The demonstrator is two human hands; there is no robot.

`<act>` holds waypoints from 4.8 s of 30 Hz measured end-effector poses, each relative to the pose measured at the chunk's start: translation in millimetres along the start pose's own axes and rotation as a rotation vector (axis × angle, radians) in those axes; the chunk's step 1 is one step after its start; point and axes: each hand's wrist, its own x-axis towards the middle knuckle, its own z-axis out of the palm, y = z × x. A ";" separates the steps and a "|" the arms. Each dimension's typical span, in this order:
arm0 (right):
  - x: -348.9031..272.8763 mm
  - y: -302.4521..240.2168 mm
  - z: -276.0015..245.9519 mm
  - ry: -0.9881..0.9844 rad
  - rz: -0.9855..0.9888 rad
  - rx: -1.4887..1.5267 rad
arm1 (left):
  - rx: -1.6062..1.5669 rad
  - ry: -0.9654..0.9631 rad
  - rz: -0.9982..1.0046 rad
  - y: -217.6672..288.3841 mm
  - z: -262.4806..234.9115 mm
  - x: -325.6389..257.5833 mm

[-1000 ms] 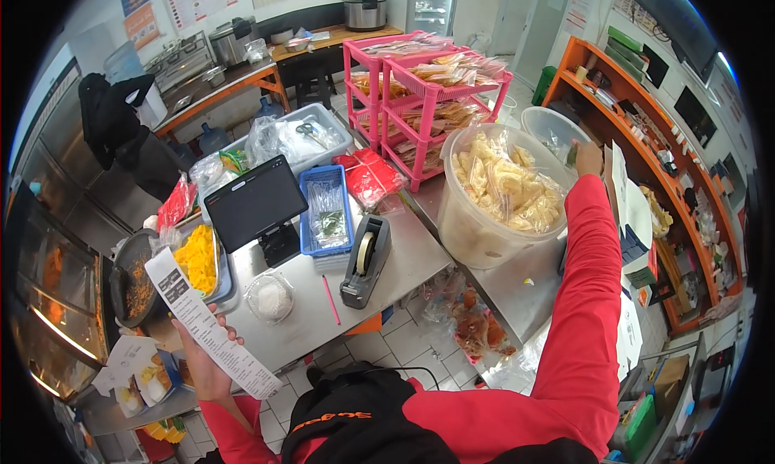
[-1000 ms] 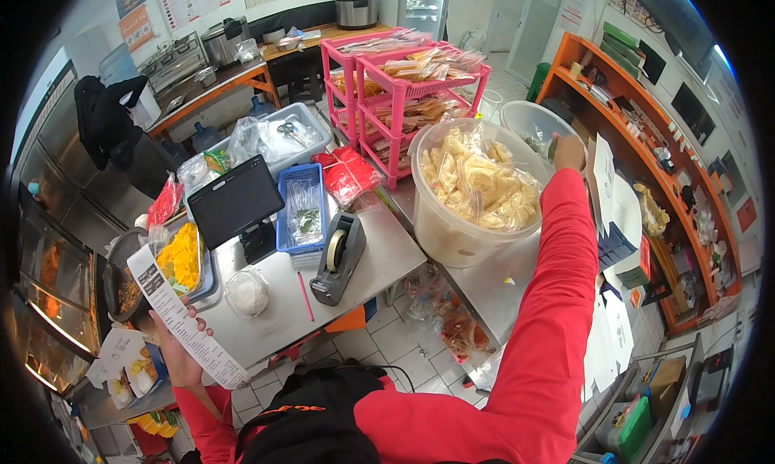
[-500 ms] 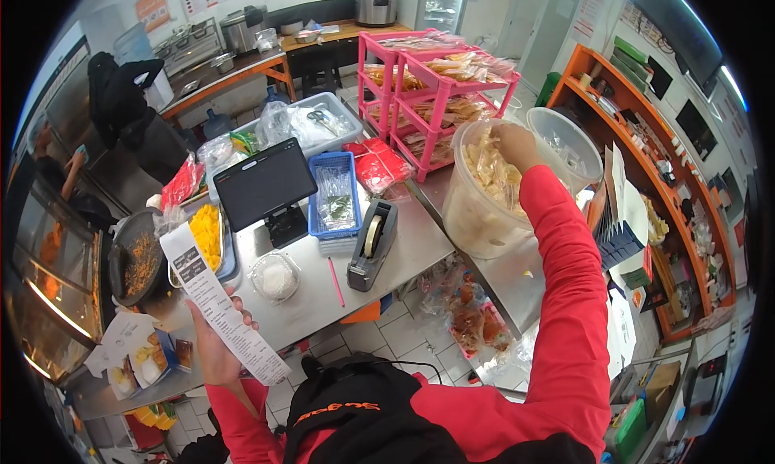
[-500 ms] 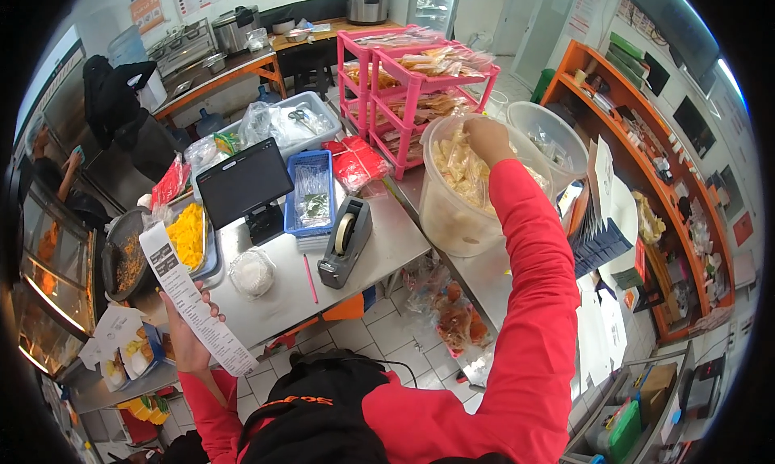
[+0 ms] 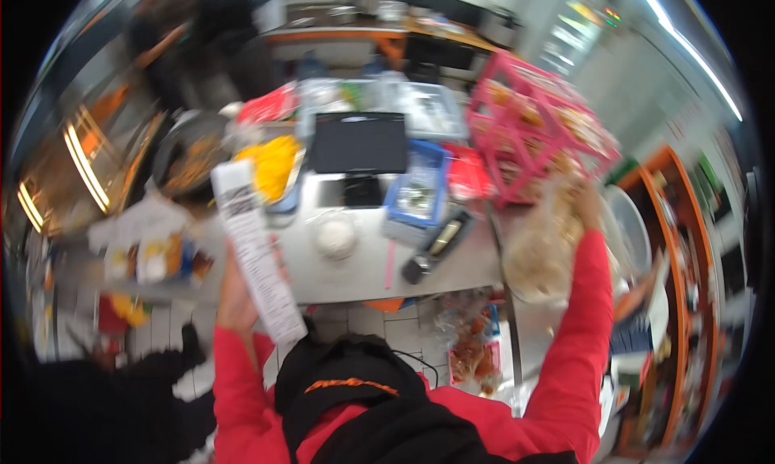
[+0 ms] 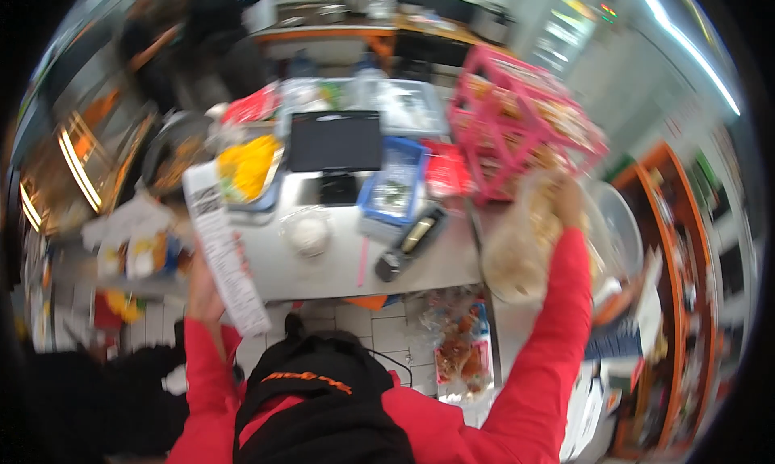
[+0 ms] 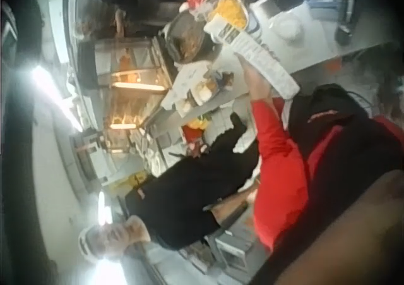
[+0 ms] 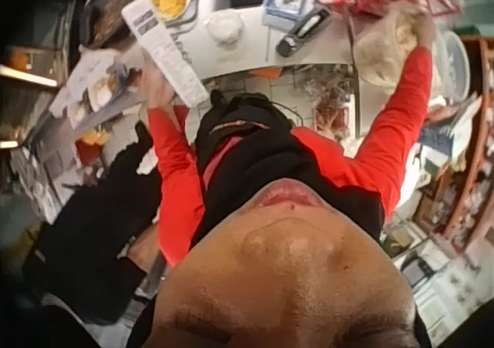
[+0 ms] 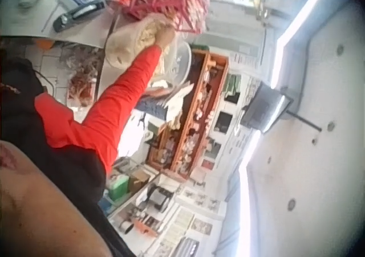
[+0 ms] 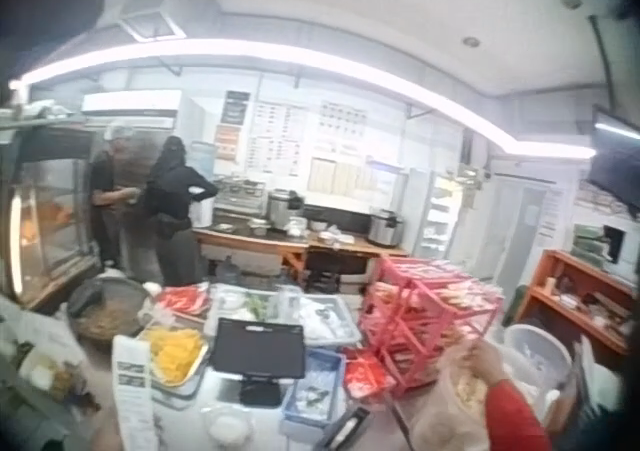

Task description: The recorder is assembling a food order in a commercial kitchen by checking a receipt and placing specific food items like rice and condiments into takeout boxes.

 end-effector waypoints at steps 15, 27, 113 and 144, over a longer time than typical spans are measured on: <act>-67.1 -297.7 -112.0 0.187 -0.201 0.408 | 0.099 0.167 0.241 37.1 -65.8 -36.7; -204.3 -717.1 55.2 -0.503 -0.878 1.237 | -0.027 0.734 0.671 125.5 -208.1 -178.9; -298.4 -380.4 35.4 -0.907 -0.586 0.297 | -0.158 -0.389 0.235 123.9 1.5 -6.7; -302.2 -335.8 50.8 -0.954 -0.436 0.355 | -0.107 -0.444 0.213 74.6 64.3 -10.2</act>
